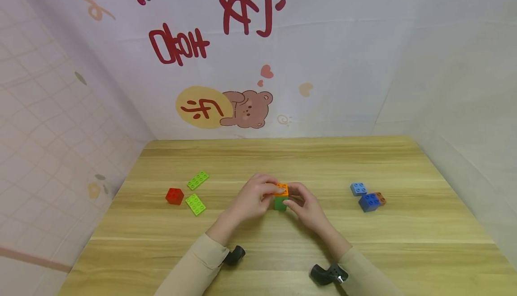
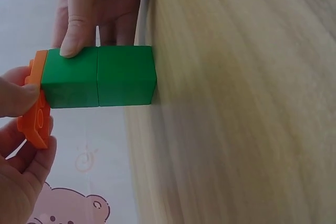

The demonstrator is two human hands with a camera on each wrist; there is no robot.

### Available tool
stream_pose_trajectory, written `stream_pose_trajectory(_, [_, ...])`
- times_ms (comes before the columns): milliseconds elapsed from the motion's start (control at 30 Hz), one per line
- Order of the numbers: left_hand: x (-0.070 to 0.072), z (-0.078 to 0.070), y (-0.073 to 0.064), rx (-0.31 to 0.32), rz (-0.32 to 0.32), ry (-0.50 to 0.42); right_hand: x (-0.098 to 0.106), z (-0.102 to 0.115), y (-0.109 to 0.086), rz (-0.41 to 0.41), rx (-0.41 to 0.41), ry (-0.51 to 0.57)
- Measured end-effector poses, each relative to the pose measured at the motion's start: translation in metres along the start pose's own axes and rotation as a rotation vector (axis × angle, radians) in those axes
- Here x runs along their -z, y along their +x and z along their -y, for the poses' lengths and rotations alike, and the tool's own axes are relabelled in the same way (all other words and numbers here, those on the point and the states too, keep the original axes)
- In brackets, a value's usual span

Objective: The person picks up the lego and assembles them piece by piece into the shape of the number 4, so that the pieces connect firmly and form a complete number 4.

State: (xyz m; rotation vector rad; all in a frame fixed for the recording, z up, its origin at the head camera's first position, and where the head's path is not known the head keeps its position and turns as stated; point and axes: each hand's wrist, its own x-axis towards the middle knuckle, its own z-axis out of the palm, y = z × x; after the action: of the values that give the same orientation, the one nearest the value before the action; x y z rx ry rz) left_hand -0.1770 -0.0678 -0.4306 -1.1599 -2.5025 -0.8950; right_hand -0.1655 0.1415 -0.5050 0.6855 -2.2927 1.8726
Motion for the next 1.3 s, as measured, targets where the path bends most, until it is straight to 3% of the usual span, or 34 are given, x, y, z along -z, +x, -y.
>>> stream_pose_trajectory(500, [0.002, -0.001, 0.001, -0.011, 0.023, 0.015, 0.002, -0.002, -0.001, 0.0, 0.008, 0.012])
stream_pose_trajectory(867, [0.009, -0.005, 0.005, 0.054, 0.096, 0.006, 0.001, 0.0, -0.002, -0.003, -0.001, 0.0])
stream_pose_trajectory(1300, [0.003, -0.001, 0.001, 0.018, 0.048, 0.015, 0.0, 0.034, -0.001, 0.001, -0.014, -0.013])
